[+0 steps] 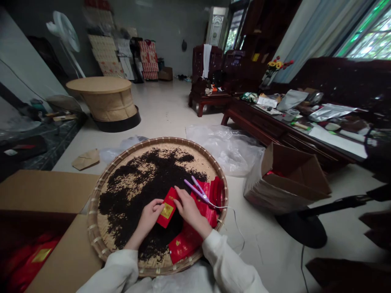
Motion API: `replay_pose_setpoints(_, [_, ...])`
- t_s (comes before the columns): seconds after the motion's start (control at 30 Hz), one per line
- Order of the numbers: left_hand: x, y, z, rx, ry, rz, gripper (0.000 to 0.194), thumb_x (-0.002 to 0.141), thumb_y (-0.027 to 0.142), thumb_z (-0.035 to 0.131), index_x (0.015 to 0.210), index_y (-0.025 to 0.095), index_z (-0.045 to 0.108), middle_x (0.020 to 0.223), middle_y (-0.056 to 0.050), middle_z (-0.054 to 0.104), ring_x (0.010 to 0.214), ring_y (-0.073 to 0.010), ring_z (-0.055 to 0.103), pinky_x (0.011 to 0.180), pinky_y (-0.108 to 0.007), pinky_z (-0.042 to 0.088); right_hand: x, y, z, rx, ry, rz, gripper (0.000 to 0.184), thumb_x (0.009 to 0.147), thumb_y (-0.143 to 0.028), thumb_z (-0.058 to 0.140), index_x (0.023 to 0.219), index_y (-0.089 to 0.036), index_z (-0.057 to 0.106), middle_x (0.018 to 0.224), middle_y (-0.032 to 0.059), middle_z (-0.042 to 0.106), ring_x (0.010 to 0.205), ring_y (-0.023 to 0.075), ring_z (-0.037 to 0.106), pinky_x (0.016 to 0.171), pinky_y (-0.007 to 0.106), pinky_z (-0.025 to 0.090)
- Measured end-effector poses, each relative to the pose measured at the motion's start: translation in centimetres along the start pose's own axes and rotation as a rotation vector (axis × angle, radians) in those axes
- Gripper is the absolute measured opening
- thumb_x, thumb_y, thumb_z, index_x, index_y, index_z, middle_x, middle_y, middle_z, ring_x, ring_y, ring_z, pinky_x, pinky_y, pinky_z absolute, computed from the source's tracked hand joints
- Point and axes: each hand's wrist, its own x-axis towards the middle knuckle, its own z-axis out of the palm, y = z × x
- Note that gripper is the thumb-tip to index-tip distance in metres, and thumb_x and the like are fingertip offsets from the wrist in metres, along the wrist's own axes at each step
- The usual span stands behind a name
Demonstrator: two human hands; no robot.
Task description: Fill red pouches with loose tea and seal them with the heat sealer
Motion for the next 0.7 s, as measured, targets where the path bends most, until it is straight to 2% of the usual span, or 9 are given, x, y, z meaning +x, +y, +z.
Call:
replay_pose_setpoints(0.07, [0.4, -0.2, -0.3, -0.048, 0.056, -0.003, 0.035, 0.063, 0.047, 0.071, 0.078, 0.017, 0.062, 0.052, 0.001, 0.067, 0.050, -0.0169, 0.062, 0.050, -0.024, 0.045, 0.9, -0.2, 1.2, -0.069, 0.041, -0.087, 0.048, 0.090, -0.016, 0.047, 0.138, -0.020, 0.043, 0.127, 0.0142, 0.055, 0.117, 0.0227, 0.053, 0.099, 0.040, 0.045])
replay_pose_setpoints(0.13, [0.7, -0.4, -0.6, -0.057, 0.109, 0.023, 0.033, 0.064, 0.046, 0.071, 0.076, 0.017, 0.061, 0.052, 0.002, 0.066, 0.049, -0.0164, 0.062, 0.050, -0.024, 0.045, 1.5, -0.2, 2.0, -0.146, 0.117, -0.164, 0.041, 0.090, -0.018, 0.048, 0.131, -0.020, 0.050, 0.125, 0.0150, 0.054, 0.117, 0.0250, 0.050, 0.097, 0.043, 0.046])
replay_pose_setpoints(0.27, [1.0, -1.0, -0.9, -0.047, 0.133, 0.061, 0.031, 0.064, 0.045, 0.071, 0.073, 0.017, 0.061, 0.052, 0.002, 0.065, 0.051, -0.0159, 0.061, 0.052, -0.024, 0.046, 2.4, 0.3, 2.7, -0.249, 0.255, -0.227, 0.013, 0.089, -0.023, 0.053, 0.091, -0.017, 0.065, 0.095, 0.0119, 0.058, 0.090, 0.0245, 0.053, 0.076, 0.041, 0.051])
replay_pose_setpoints(0.33, [1.2, -1.1, -1.0, -0.052, 0.105, 0.062, 0.034, 0.063, 0.048, 0.071, 0.073, 0.017, 0.062, 0.053, 0.002, 0.066, 0.051, -0.0163, 0.061, 0.052, -0.024, 0.046, 2.8, 0.2, 2.5, -0.266, 0.212, -0.241, 0.017, 0.089, -0.022, 0.054, 0.074, -0.018, 0.061, 0.081, 0.0086, 0.056, 0.079, 0.0226, 0.049, 0.068, 0.038, 0.049])
replay_pose_setpoints(0.4, [1.5, -1.0, -1.1, -0.059, 0.066, 0.064, 0.039, 0.063, 0.052, 0.070, 0.075, 0.016, 0.064, 0.058, -0.001, 0.069, 0.055, -0.0178, 0.063, 0.054, -0.026, 0.048, 3.2, -0.2, 2.1, -0.224, 0.107, -0.269, 0.022, 0.088, -0.021, 0.054, 0.066, -0.019, 0.056, 0.072, 0.0059, 0.054, 0.077, 0.0218, 0.048, 0.067, 0.035, 0.048])
replay_pose_setpoints(0.47, [1.8, -0.8, -1.4, -0.075, -0.026, 0.021, 0.045, 0.067, 0.058, 0.065, 0.078, 0.015, 0.067, 0.065, -0.004, 0.071, 0.061, -0.0201, 0.066, 0.058, -0.029, 0.050, 3.4, -0.6, 1.6, -0.129, -0.003, -0.288, 0.021, 0.088, -0.018, 0.054, 0.067, -0.019, 0.054, 0.071, 0.0044, 0.053, 0.079, 0.0209, 0.050, 0.070, 0.033, 0.048])
replay_pose_setpoints(0.57, [2.1, -0.6, -2.1, -0.073, -0.202, -0.054, 0.051, 0.073, 0.061, 0.058, 0.082, 0.012, 0.070, 0.072, -0.008, 0.073, 0.070, -0.0229, 0.068, 0.064, -0.031, 0.051, 3.4, -1.2, 0.8, -0.001, -0.119, -0.285, 0.014, 0.086, -0.014, 0.055, 0.073, -0.018, 0.055, 0.080, 0.0050, 0.056, 0.081, 0.0184, 0.053, 0.071, 0.029, 0.048])
replay_pose_setpoints(0.63, [2.2, -0.4, -2.6, 0.007, -0.215, 0.001, 0.045, 0.071, 0.056, 0.062, 0.081, 0.013, 0.071, 0.074, -0.007, 0.074, 0.073, -0.0229, 0.068, 0.066, -0.031, 0.051, 3.2, -1.4, 0.5, 0.024, -0.171, -0.277, 0.011, 0.084, -0.012, 0.056, 0.074, -0.018, 0.056, 0.083, 0.0052, 0.057, 0.080, 0.0169, 0.055, 0.070, 0.027, 0.048])
replay_pose_setpoints(0.7, [2.4, -0.3, -2.9, 0.113, -0.155, 0.093, 0.036, 0.069, 0.049, 0.065, 0.074, 0.015, 0.070, 0.071, -0.005, 0.073, 0.069, -0.0215, 0.066, 0.063, -0.029, 0.050, 3.1, -1.5, 0.3, 0.004, -0.210, -0.269, 0.011, 0.081, -0.011, 0.058, 0.072, -0.017, 0.057, 0.082, 0.0046, 0.057, 0.077, 0.0160, 0.055, 0.067, 0.025, 0.047])
